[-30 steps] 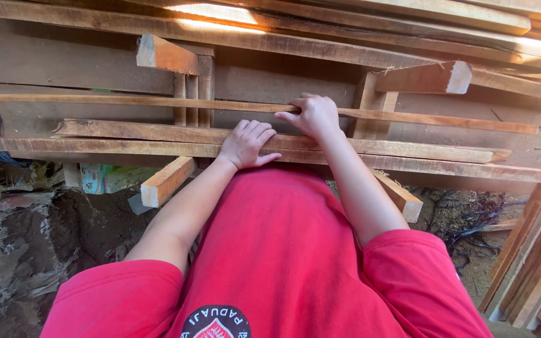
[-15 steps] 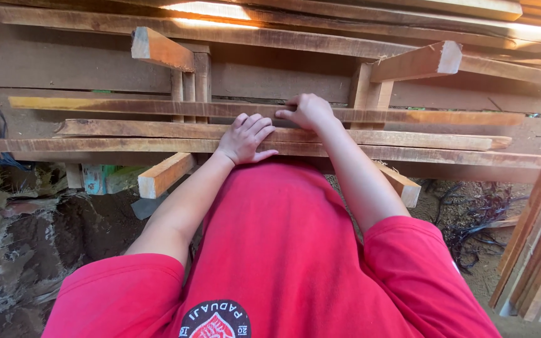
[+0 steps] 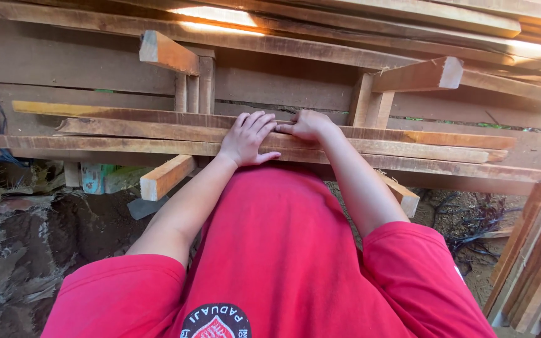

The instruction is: The person takes wooden planks from a large pile and places them one by one onto a wooden rack. The person aligns each plank carefully by hand before setting it down on the rack.

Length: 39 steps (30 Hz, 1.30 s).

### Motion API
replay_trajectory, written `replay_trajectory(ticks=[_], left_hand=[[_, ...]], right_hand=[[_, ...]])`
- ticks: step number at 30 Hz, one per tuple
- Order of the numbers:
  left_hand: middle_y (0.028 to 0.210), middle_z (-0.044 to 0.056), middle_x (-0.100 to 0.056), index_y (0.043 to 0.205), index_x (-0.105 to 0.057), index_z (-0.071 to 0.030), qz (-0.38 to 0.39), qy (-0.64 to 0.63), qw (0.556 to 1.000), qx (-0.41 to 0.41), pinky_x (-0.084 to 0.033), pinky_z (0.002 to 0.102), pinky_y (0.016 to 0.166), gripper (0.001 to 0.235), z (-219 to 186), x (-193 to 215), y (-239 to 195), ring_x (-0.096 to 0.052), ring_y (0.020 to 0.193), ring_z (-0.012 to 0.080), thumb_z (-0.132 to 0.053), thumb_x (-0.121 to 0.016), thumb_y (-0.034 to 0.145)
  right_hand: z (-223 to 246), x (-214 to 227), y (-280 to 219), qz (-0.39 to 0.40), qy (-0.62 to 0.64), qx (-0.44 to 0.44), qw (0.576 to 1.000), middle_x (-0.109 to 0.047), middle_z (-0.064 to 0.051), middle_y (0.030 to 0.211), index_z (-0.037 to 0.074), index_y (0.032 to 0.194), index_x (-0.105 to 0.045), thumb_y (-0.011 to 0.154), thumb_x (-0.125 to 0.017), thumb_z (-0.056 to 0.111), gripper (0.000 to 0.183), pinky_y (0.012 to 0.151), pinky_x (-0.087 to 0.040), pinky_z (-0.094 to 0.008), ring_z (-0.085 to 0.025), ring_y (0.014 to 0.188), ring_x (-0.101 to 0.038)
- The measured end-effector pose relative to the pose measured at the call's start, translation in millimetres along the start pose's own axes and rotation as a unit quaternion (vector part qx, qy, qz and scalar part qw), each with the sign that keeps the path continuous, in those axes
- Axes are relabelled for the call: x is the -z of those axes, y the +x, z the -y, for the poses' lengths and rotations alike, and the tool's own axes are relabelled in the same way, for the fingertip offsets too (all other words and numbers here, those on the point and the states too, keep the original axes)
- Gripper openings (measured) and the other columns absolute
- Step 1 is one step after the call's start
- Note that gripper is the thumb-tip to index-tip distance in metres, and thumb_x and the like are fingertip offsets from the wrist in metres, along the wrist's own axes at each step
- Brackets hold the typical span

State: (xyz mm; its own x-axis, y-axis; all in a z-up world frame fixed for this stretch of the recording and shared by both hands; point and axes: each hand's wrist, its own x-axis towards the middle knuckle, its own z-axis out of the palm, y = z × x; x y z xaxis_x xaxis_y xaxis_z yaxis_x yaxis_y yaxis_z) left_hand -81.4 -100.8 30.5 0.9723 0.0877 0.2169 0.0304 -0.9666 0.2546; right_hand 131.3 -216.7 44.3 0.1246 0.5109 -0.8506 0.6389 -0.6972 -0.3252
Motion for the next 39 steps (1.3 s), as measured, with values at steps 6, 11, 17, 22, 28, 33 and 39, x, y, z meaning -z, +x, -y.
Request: replay_trajectory(ticks=[6, 11, 17, 22, 28, 33, 39], left_hand=[[0.119, 0.001, -0.062, 0.122, -0.065, -0.017, 0.021, -0.027, 0.999, -0.038, -0.043, 0.036, 0.093, 0.081, -1, 10, 1, -0.059, 0.113, 0.0183, -0.083, -0.062, 0.076], [0.123, 0.000, -0.059, 0.128, -0.063, -0.017, 0.056, -0.047, 0.997, -0.005, -0.043, 0.035, 0.091, 0.088, -9, -4, -10, -0.057, 0.116, 0.0183, -0.078, -0.072, 0.066], [0.125, -0.001, -0.057, 0.130, -0.061, -0.019, 0.062, -0.043, 0.996, 0.043, -0.041, 0.036, 0.095, 0.087, -17, -4, -12, -0.054, 0.121, 0.0172, -0.071, -0.079, 0.062], [0.127, -0.003, -0.057, 0.131, -0.059, -0.021, 0.074, -0.036, 0.995, 0.059, -0.041, 0.037, 0.097, 0.088, -19, -8, -16, -0.053, 0.122, 0.0163, -0.070, -0.079, 0.061], [0.128, -0.004, -0.057, 0.134, -0.057, -0.023, 0.114, -0.070, 0.987, 0.093, -0.041, 0.039, 0.100, 0.092, -17, -8, -11, -0.052, 0.125, 0.0170, -0.069, -0.083, 0.058], [0.135, 0.005, -0.058, 0.139, -0.056, -0.015, 0.127, -0.086, 0.973, 0.174, -0.042, 0.046, 0.104, 0.078, -14, 6, 10, -0.051, 0.130, 0.0244, -0.072, -0.066, 0.086], [0.101, -0.004, -0.068, 0.103, -0.075, -0.027, 0.214, -0.091, 0.939, 0.252, -0.046, 0.045, 0.089, 0.044, 7, -22, 31, -0.063, 0.104, 0.0223, -0.066, -0.064, 0.086]], right_hand=[[-4, 3, -1, -0.003, 0.051, 0.002, 0.999, -0.076, -0.013, 0.112, 0.028, 0.104, -0.081, 0.077, -0.061, 0.082, 0.063, 0.097, -0.054, -0.048, -0.036, 0.120, -0.066], [-4, 4, -6, -0.004, 0.058, -0.007, 0.998, -0.077, -0.010, 0.110, 0.031, 0.102, -0.081, 0.074, -0.064, 0.084, 0.063, 0.096, -0.055, -0.047, -0.034, 0.119, -0.067], [-3, -3, -5, -0.020, 0.041, -0.017, 0.999, -0.076, -0.012, 0.112, 0.030, 0.103, -0.080, 0.074, -0.061, 0.087, 0.066, 0.097, -0.054, -0.048, -0.034, 0.120, -0.066], [-2, -8, -6, -0.033, 0.018, -0.018, 0.999, -0.075, -0.015, 0.116, 0.027, 0.105, -0.080, 0.078, -0.057, 0.086, 0.069, 0.099, -0.052, -0.050, -0.035, 0.123, -0.065], [-18, -19, 12, -0.088, 0.114, -0.018, 0.989, -0.075, -0.011, 0.115, 0.030, 0.101, -0.080, 0.083, -0.050, 0.089, 0.068, 0.099, -0.052, -0.049, -0.033, 0.125, -0.064], [-34, -26, 28, -0.125, 0.127, 0.006, 0.984, -0.077, -0.012, 0.104, 0.030, 0.094, -0.081, 0.084, -0.064, 0.071, 0.045, 0.094, -0.055, -0.046, -0.035, 0.116, -0.067], [-29, -16, 18, -0.109, 0.141, 0.009, 0.984, -0.076, -0.016, 0.107, 0.029, 0.099, -0.082, 0.083, -0.066, 0.068, 0.045, 0.097, -0.054, -0.048, -0.037, 0.118, -0.066]])
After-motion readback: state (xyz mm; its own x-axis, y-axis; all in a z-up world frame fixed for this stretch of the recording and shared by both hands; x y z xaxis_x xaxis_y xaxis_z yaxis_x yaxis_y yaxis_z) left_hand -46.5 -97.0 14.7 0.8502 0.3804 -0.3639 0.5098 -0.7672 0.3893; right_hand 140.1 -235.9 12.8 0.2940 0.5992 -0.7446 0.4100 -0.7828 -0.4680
